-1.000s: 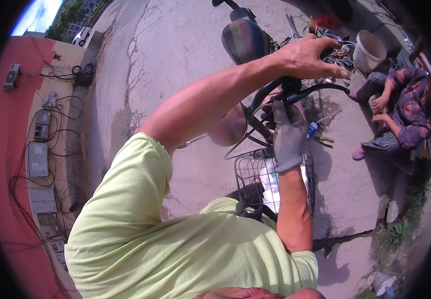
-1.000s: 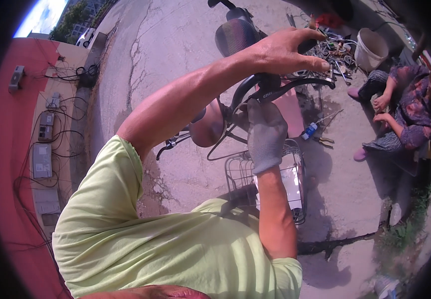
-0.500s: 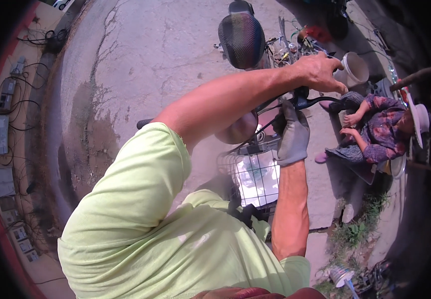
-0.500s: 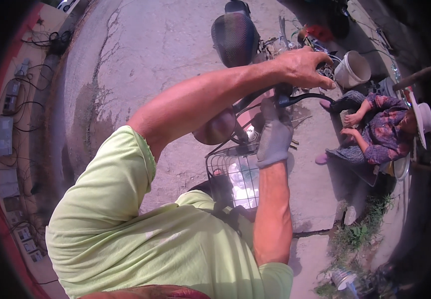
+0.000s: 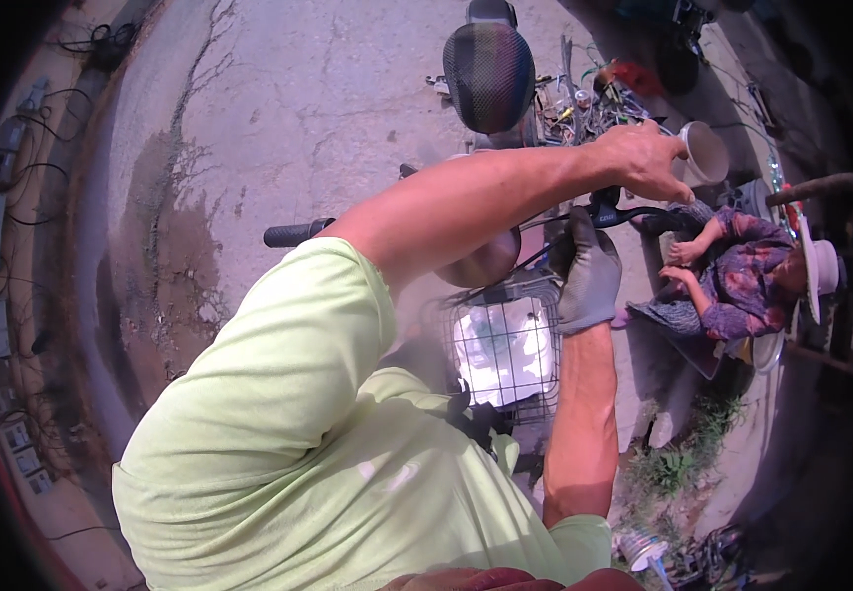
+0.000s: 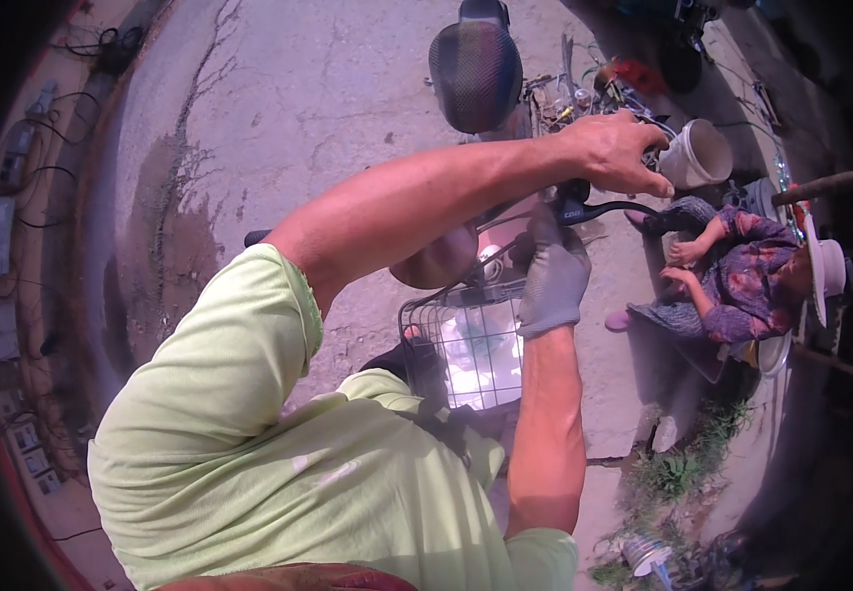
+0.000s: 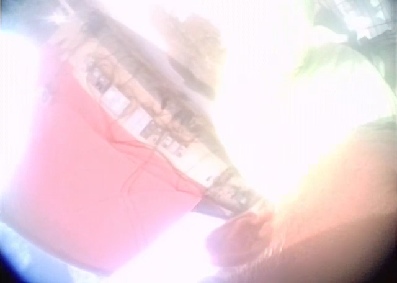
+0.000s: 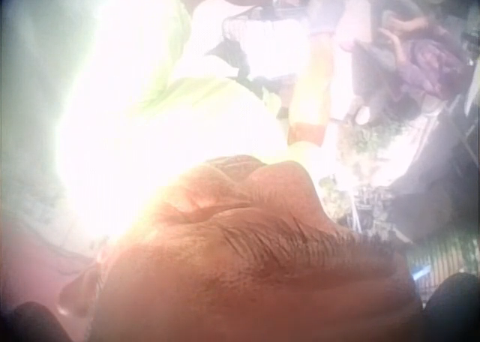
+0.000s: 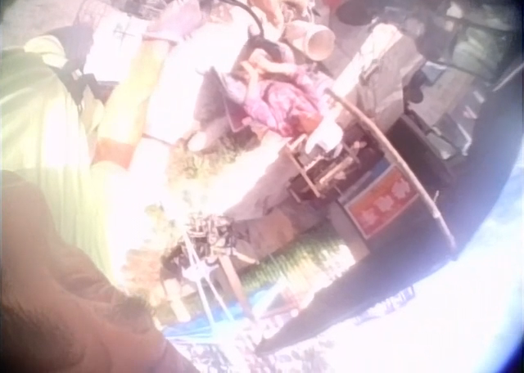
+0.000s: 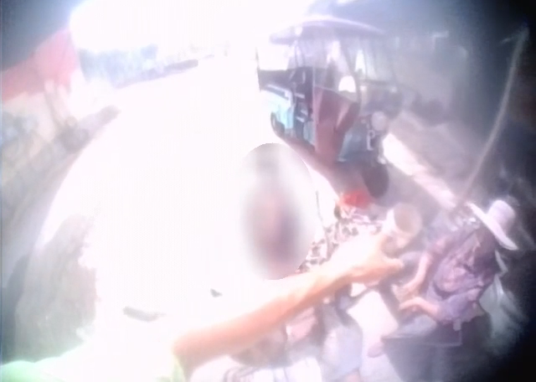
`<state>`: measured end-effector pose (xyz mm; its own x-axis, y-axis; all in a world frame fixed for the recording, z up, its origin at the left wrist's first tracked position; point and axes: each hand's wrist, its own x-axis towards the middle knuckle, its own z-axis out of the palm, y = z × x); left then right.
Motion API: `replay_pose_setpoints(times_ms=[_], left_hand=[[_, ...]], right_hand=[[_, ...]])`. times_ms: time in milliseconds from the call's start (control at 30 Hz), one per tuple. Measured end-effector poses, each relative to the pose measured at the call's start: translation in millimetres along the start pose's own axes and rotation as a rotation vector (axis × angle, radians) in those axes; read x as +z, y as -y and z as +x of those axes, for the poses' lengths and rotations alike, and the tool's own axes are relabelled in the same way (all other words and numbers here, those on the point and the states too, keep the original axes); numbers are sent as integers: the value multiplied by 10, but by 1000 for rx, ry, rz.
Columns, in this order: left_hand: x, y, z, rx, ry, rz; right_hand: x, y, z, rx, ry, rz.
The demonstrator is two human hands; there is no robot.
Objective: The person works on the handlebars of an electric bicycle, using a screwdriver to remove and replace screws, handling a brake lever and internal wiring, and testing the grip movement.
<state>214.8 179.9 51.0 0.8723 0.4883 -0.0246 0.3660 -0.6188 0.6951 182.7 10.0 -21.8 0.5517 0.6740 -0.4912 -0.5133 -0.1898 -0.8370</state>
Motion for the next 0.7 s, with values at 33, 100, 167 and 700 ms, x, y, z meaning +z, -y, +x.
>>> replay_pose_setpoints(times_ms=[33,100,167,700], left_hand=[[1,-6,-5,1,-7,-2],[-25,6,-36,-3,-7,-13],[-72,-3,-36,-5,32,-40],[-37,17,-8,-22,11,-13]], right_hand=[[-9,3,15,8,-6,-20],[60,94,-87,9,24,-19],[135,228,-218,10,45,-15],[-89,108,11,79,171,81]])
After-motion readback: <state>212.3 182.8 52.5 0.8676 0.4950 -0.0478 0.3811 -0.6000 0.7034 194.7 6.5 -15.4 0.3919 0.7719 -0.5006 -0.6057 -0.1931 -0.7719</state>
